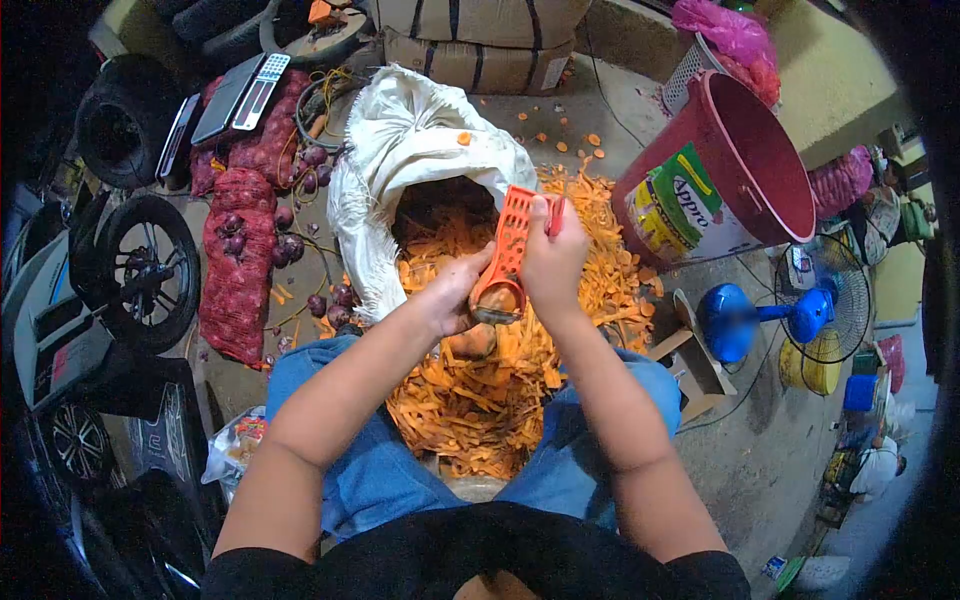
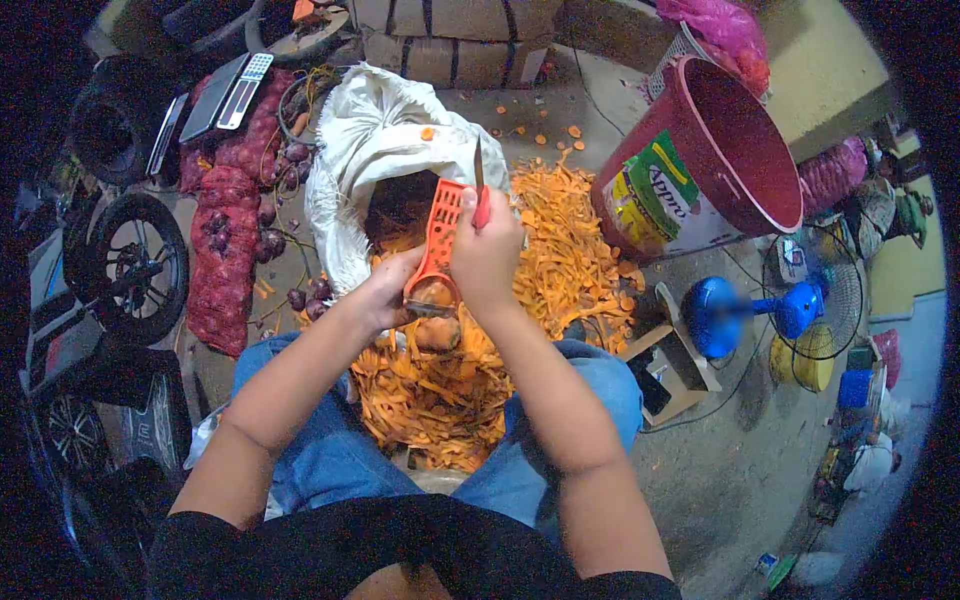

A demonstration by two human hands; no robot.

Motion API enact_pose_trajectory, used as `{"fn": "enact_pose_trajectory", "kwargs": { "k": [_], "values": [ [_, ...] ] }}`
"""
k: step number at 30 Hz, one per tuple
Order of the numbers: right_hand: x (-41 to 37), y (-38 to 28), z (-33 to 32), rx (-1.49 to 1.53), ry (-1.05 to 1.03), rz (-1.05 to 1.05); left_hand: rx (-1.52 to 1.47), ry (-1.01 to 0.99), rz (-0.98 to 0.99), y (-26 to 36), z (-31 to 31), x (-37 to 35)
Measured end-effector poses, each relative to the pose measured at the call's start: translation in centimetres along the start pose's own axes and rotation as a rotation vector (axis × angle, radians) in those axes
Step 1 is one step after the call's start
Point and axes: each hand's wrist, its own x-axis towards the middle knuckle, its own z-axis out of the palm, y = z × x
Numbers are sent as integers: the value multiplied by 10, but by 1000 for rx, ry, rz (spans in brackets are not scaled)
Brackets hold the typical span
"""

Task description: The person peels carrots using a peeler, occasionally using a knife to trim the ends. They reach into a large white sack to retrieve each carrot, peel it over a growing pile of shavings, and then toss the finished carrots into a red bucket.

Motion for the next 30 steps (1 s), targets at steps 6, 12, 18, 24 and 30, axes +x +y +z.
{"fn": "enact_pose_trajectory", "kwargs": {
  "k": [6,12,18,24,30],
  "values": [
    [11,17,-1,-7,24,114,88,7,16,7,9,3],
    [24,26,0,-56,173,220,113,-141,-9,11,-6,8],
    [71,74,-47,27,431,509,135,-18,-75,0,6,-15],
    [27,9,-7,278,83,395,-83,-37,-20,6,-6,3],
    [4,10,14,69,9,182,-120,7,48,-1,-1,6]
  ]
}}
